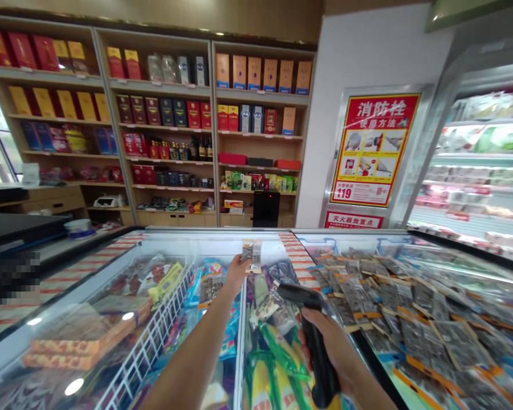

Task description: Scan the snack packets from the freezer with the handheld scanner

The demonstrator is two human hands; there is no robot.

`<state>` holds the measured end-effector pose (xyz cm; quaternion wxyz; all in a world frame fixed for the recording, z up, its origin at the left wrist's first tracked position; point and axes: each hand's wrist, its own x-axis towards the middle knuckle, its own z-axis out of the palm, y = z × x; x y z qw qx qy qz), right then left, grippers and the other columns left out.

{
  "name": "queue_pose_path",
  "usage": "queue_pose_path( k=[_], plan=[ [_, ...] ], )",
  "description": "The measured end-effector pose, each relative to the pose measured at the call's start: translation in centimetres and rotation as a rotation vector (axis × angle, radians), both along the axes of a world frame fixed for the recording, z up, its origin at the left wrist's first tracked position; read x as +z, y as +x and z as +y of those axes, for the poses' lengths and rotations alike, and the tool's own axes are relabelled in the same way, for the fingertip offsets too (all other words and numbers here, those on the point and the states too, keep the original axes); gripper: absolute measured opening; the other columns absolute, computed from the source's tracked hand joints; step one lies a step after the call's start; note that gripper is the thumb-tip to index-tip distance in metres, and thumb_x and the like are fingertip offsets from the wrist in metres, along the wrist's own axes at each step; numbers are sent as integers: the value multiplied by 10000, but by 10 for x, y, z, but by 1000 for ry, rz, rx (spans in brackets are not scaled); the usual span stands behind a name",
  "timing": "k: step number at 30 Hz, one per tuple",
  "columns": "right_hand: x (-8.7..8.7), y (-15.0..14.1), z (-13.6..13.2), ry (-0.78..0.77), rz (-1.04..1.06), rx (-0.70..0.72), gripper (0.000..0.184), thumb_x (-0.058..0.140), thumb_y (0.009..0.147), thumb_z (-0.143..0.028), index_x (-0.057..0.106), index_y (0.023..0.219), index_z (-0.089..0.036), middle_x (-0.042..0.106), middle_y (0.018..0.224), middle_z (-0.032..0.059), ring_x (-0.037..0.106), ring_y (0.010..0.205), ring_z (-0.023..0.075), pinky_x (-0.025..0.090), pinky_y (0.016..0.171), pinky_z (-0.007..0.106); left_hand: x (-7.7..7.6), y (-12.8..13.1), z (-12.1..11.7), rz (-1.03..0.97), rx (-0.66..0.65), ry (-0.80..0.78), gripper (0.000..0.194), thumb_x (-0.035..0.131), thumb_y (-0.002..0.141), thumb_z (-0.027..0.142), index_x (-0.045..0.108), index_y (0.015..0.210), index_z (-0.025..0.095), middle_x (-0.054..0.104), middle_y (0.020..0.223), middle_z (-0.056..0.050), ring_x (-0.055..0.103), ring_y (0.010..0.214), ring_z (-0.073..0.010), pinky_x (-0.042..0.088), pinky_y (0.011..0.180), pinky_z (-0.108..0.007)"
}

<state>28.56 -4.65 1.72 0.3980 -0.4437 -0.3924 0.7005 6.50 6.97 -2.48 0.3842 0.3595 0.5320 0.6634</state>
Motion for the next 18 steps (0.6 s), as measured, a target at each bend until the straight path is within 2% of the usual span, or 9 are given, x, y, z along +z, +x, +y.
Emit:
queue_pose_path(
  k=[5,9,14,18],
  plan=[
    [10,-10,6,5,7,-19,268,587,647,-434,526,661,-173,500,437,-41,439,327,91,327,288,190,-1,-9,4,-14,-21,16,329,598,592,324,517,874,176,618,840,-38,578,733,-142,438,599,-232],
    [6,-14,4,49,-44,17,283,574,660,-441,536,703,-163,506,441,-37,417,312,87,325,295,197,1,-6,8,-29,-17,-4,307,600,576,321,521,837,179,609,800,-19,570,704,-132,436,582,-230],
    [1,-14,3,95,-86,44,307,520,692,-448,511,597,-157,486,390,-22,392,296,83,307,302,199,2,-4,10,-22,-2,-22,289,595,576,302,536,829,175,614,757,-16,566,663,-130,424,537,-218],
    [8,-13,18,172,-119,62,301,525,690,-415,500,536,-158,467,361,-22,397,306,89,307,316,205,4,-2,8,-56,3,-4,273,582,585,286,527,827,175,596,704,4,542,605,-107,415,518,-208]
  ],
)
